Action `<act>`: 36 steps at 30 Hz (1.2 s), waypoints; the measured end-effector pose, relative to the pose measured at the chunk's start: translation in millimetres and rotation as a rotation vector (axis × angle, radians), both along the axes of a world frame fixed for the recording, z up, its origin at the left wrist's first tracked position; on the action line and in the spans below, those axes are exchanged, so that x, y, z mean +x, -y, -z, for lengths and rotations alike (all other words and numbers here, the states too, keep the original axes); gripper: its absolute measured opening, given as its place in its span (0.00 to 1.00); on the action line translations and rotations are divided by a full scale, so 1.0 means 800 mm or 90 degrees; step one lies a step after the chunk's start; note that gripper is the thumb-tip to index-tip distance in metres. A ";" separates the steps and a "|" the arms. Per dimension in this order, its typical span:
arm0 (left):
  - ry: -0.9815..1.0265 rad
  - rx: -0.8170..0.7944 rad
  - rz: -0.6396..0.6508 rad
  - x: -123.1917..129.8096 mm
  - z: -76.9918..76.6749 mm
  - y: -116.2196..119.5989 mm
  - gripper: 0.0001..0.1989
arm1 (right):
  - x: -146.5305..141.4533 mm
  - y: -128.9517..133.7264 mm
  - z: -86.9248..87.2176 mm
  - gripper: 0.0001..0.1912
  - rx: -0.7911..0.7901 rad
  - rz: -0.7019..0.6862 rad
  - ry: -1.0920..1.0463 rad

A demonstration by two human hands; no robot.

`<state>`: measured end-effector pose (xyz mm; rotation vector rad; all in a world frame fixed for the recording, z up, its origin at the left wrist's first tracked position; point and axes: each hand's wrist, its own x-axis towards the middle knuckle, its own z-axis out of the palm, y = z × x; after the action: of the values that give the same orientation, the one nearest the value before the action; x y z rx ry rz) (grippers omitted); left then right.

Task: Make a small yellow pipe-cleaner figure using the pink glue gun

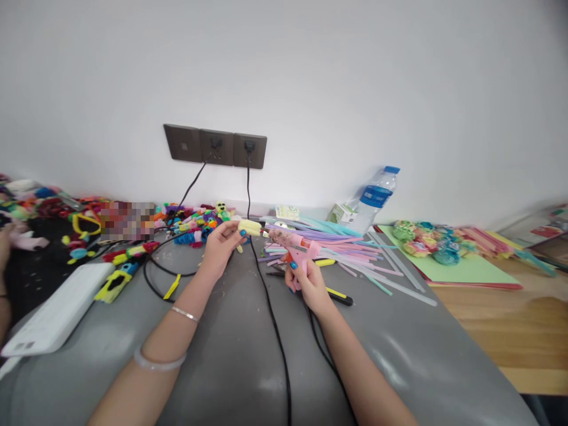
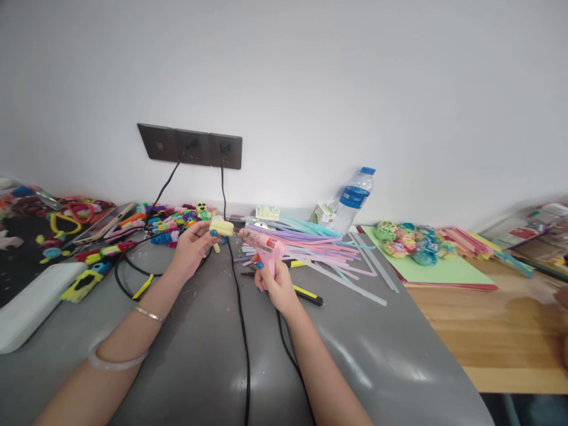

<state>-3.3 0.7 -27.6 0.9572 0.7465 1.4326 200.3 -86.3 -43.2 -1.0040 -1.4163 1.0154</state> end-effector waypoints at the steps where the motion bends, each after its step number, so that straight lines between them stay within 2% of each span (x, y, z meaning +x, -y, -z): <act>1: 0.004 0.001 -0.006 -0.001 0.000 -0.001 0.20 | 0.003 0.001 -0.002 0.22 -0.001 0.012 -0.007; 7: 0.017 -0.003 -0.021 -0.003 0.001 -0.004 0.20 | 0.042 0.030 -0.016 0.27 -0.099 0.075 -0.118; 10: 0.018 -0.008 -0.012 -0.001 0.001 -0.004 0.21 | 0.076 0.061 -0.020 0.27 -0.121 0.184 -0.204; 14: 0.011 -0.017 -0.005 0.002 0.000 -0.002 0.21 | 0.131 0.101 -0.017 0.18 -0.083 0.369 -0.421; 17: 0.005 -0.017 -0.005 0.003 0.000 -0.002 0.21 | 0.172 0.118 -0.008 0.16 -0.104 0.432 -0.527; 21: 0.004 -0.008 -0.006 0.001 0.002 -0.003 0.21 | 0.203 0.128 0.001 0.16 -0.159 0.420 -0.579; 28: 0.011 -0.024 -0.019 0.000 0.001 -0.004 0.22 | 0.204 0.126 -0.005 0.15 -0.267 0.366 -0.612; 32: 0.025 -0.015 -0.020 -0.002 0.002 -0.006 0.21 | 0.206 0.122 -0.013 0.11 -0.296 0.334 -0.570; 34: 0.041 -0.009 -0.032 -0.004 0.003 -0.007 0.20 | 0.207 0.125 -0.015 0.09 -0.338 0.313 -0.530; 36: 0.062 -0.007 -0.051 -0.007 0.003 -0.009 0.20 | 0.208 0.135 -0.015 0.09 -0.396 0.330 -0.475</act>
<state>-8.9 8.2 -30.1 0.8501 0.7262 1.5321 366.9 -194.0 -31.5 -1.1668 -0.1984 1.2665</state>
